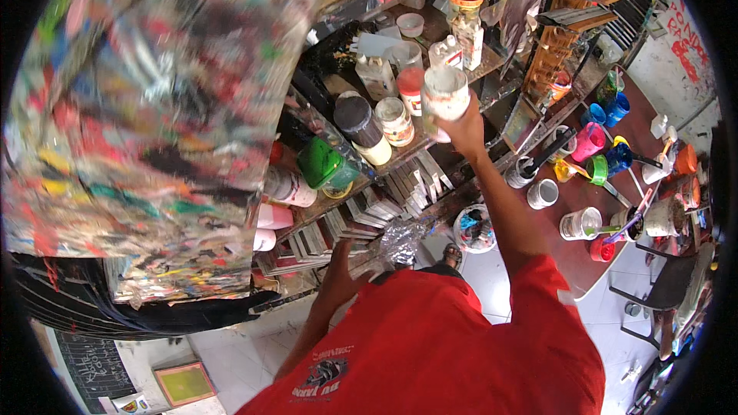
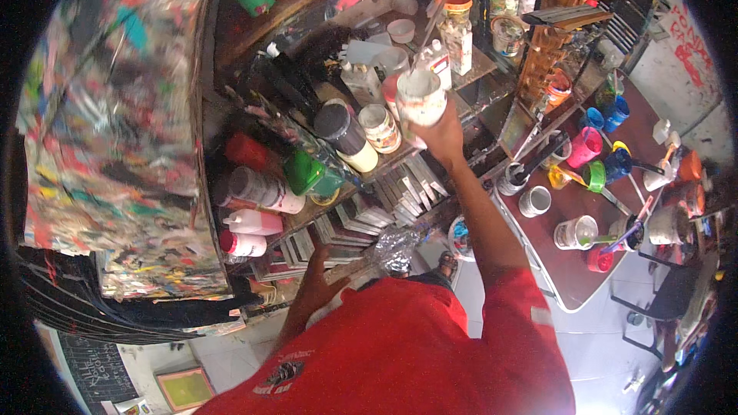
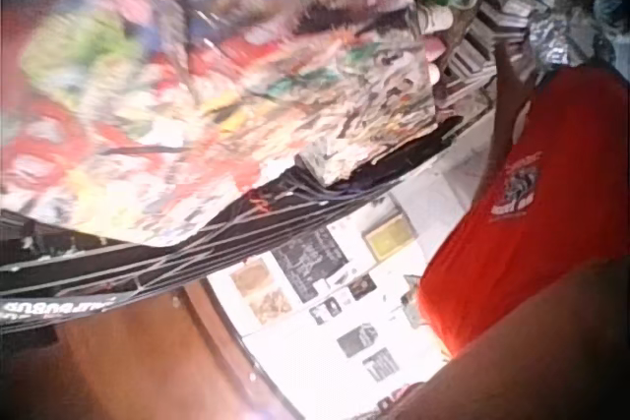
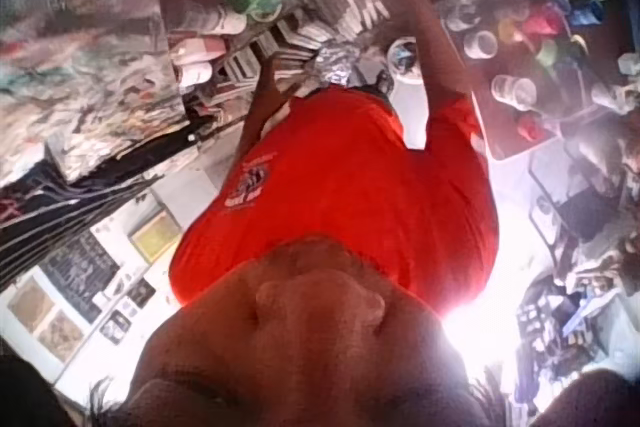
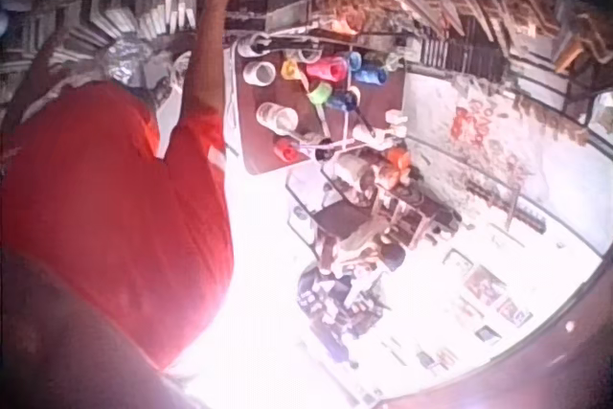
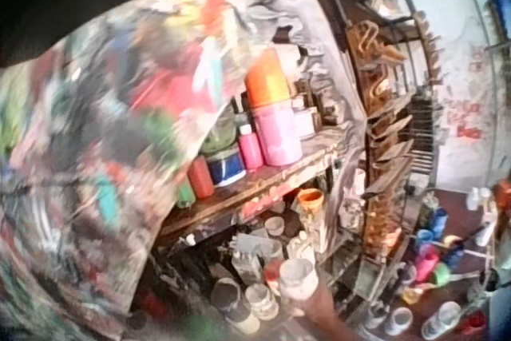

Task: The person stirs a dark substance in a metal can using a blue spatula. They then walk to a shelf to retrieve a pink container and a small black bottle, opening the bottle to pour its contents into the can. After returning to the workbench, they continue stirring the mixture thoroughly.

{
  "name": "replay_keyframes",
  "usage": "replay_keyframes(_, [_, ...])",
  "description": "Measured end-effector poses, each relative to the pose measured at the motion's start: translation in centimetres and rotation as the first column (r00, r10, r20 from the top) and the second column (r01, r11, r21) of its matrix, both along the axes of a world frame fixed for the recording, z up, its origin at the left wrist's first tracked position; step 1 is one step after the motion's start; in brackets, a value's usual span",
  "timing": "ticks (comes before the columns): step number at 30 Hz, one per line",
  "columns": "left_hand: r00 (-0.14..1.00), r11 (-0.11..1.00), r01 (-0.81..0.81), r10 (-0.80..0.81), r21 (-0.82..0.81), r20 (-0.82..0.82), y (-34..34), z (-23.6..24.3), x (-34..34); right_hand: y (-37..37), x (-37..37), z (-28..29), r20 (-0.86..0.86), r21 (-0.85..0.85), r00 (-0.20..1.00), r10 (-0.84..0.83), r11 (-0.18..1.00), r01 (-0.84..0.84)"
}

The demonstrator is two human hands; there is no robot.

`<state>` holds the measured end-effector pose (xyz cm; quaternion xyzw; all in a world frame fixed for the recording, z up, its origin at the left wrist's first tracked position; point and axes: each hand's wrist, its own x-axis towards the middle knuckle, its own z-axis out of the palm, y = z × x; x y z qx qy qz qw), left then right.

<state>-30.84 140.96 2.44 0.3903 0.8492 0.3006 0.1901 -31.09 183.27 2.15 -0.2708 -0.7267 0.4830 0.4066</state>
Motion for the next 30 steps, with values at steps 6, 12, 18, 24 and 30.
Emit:
replay_keyframes(6, [0.932,0.92,-0.317,0.347,-0.228,0.106,-7.3,-0.9,5.1,6.9,-9.9,0.0,-0.14,0.01,0.989,0.056,0.998,-0.055])
replay_keyframes(12, [0.773,0.783,-0.578,0.616,-0.231,0.152,-10.3,-1.5,10.7,7.9,-12.6,0.6,-0.05,0.074,0.995,0.091,0.993,-0.087])
replay_keyframes(18, [0.834,0.851,-0.467,0.514,-0.241,0.201,-10.5,-2.2,12.4,5.6,-14.7,0.3,-0.068,0.092,0.981,0.181,0.98,-0.175])
replay_keyframes(24, [0.816,0.801,-0.479,0.557,-0.359,0.153,-8.6,0.8,11.3,9.7,-16.2,-3.2,-0.127,0.067,0.984,0.125,0.991,-0.117])
replay_keyframes(30, [0.783,0.787,-0.524,0.596,-0.326,0.177,-11.2,0.0,14.1,5.9,-15.1,-0.1,-0.216,-0.025,0.932,0.291,0.953,-0.303])
